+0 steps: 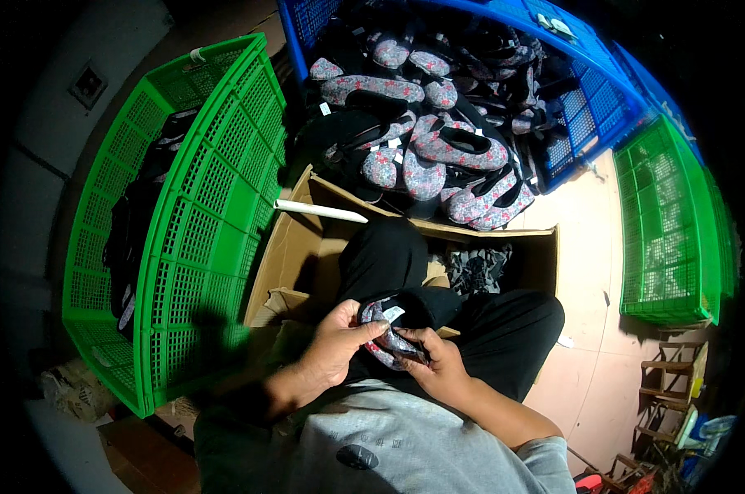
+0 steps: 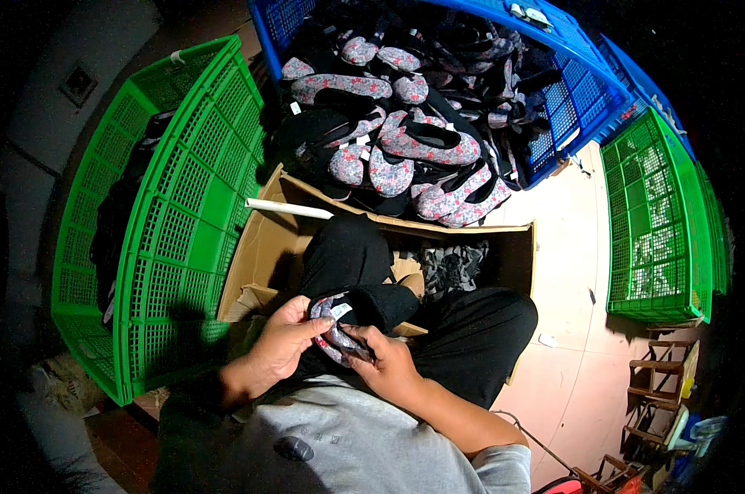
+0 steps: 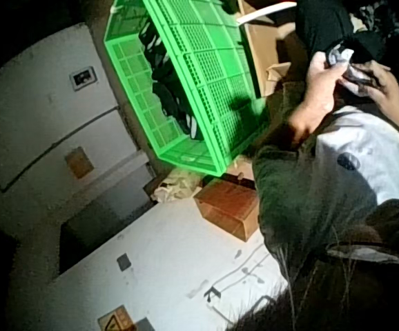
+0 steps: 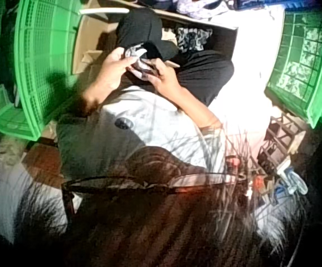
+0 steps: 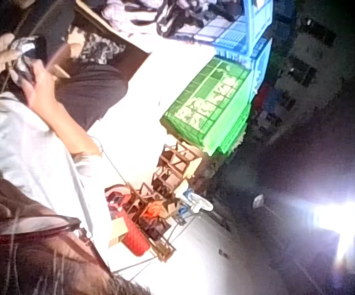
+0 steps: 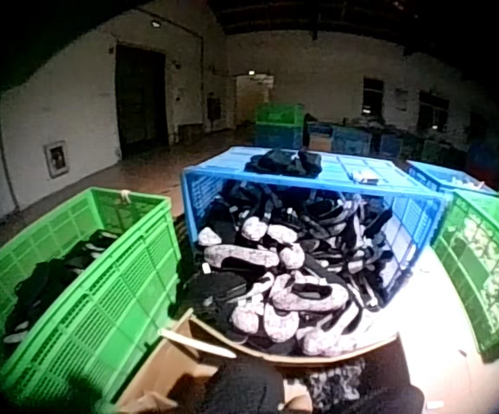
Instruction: The person sits cross-legged on the floor and sews a floral-patterned slipper using a needle and thread. They manipulate the fabric and pull the thread through the shoe repeatedly to attach or repair a section. The person works on a single slipper throughout the clip, surrounded by crates of similar footwear.
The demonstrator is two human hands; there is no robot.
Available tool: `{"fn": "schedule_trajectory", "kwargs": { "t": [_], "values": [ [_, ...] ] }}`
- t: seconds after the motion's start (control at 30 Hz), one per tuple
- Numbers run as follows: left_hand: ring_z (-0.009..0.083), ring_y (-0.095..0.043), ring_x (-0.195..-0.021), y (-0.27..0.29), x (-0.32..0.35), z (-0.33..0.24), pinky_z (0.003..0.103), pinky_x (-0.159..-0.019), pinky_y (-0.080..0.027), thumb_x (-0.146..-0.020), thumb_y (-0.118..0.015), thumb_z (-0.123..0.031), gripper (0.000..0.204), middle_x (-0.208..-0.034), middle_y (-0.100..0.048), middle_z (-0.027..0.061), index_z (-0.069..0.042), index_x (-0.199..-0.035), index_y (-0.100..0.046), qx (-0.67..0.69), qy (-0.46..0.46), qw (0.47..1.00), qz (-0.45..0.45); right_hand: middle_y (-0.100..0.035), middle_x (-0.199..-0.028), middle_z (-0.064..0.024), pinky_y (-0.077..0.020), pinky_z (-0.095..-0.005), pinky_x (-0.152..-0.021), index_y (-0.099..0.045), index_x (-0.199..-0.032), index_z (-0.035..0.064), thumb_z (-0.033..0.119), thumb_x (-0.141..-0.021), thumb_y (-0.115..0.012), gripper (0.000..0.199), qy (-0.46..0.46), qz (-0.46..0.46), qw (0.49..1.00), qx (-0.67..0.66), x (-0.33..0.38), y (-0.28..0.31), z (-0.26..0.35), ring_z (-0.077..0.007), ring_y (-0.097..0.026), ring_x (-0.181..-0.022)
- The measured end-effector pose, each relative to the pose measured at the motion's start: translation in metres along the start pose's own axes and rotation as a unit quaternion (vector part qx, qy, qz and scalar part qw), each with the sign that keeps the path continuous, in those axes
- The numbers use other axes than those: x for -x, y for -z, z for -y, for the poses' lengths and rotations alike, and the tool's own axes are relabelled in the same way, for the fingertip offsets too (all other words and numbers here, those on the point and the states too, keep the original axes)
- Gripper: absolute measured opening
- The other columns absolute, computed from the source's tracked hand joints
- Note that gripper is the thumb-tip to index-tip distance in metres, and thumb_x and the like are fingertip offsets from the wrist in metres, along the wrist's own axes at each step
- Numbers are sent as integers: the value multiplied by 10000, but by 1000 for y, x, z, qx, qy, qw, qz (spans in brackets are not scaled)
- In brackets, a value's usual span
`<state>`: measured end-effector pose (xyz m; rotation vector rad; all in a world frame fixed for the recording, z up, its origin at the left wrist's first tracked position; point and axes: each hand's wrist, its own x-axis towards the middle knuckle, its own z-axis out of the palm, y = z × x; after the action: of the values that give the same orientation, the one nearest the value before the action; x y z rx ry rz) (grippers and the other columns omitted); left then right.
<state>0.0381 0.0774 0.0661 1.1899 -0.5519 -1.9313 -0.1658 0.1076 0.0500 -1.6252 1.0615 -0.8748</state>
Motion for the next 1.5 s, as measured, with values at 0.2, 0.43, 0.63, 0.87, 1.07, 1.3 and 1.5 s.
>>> {"fn": "schedule_trajectory", "kwargs": {
  "t": [0.2,0.43,0.63,0.87,1.07,1.3,1.5],
  "values": [
    [82,-467,-658,8,-13,14,267,-574,-383,-834,-735,-45,215,-715,-486,-1,-51,-809,-522,-229,-171,957,-57,-660,-899,-222,-521,-394,-659,-519,-1143,21,95,-890,-684,311,-43,28,998,36,-11,-2,4,-400,-673,-801],
    [263,-453,-594,-3,-32,-10,371,-544,-363,-831,-686,-27,229,-719,-428,128,4,-757,-471,-515,-378,762,-107,-616,-815,-245,-492,-424,-630,-482,-1022,19,109,-895,-681,253,-79,-32,996,4,-51,-7,-3,-467,-614,-778],
    [180,-542,-713,2,-38,-3,307,-638,-459,-856,-672,3,123,-836,-526,88,7,-901,-558,-465,-350,805,-115,-617,-933,-6,-472,-247,-691,-539,-1068,15,41,-944,-645,165,-108,-51,976,-183,-73,-14,-30,-90,-547,-784],
    [111,-581,-934,17,-13,47,268,-839,-507,-844,-757,-45,448,-1033,-579,49,-16,-1191,-475,-193,-191,960,-75,-624,-906,-21,-469,-244,-697,-566,-1049,9,25,-931,-644,142,-173,-49,947,-265,-84,-11,-40,-74,-559,-796],
    [118,-564,-967,13,-14,54,289,-902,-474,-830,-770,-29,482,-1023,-570,54,-13,-1185,-445,-154,-222,962,-35,-632,-932,-30,-484,-257,-720,-577,-1054,9,12,-931,-632,135,-235,-55,907,-346,-90,-4,-36,-85,-570,-798],
    [88,-602,-872,10,-27,50,245,-811,-500,-836,-728,51,380,-967,-609,31,1,-1118,-478,-204,-246,947,-45,-645,-913,-42,-505,-267,-715,-569,-1062,15,36,-941,-625,135,-243,-128,874,-400,-90,-5,-31,-110,-602,-778],
    [52,-559,-765,10,-16,50,220,-706,-480,-809,-718,80,294,-875,-606,1,-11,-1024,-538,-238,-227,937,-115,-586,-857,-24,-478,-253,-688,-527,-1029,15,90,-945,-647,165,-172,-201,907,-329,-76,-28,-36,-96,-551,-743]
  ]
}}
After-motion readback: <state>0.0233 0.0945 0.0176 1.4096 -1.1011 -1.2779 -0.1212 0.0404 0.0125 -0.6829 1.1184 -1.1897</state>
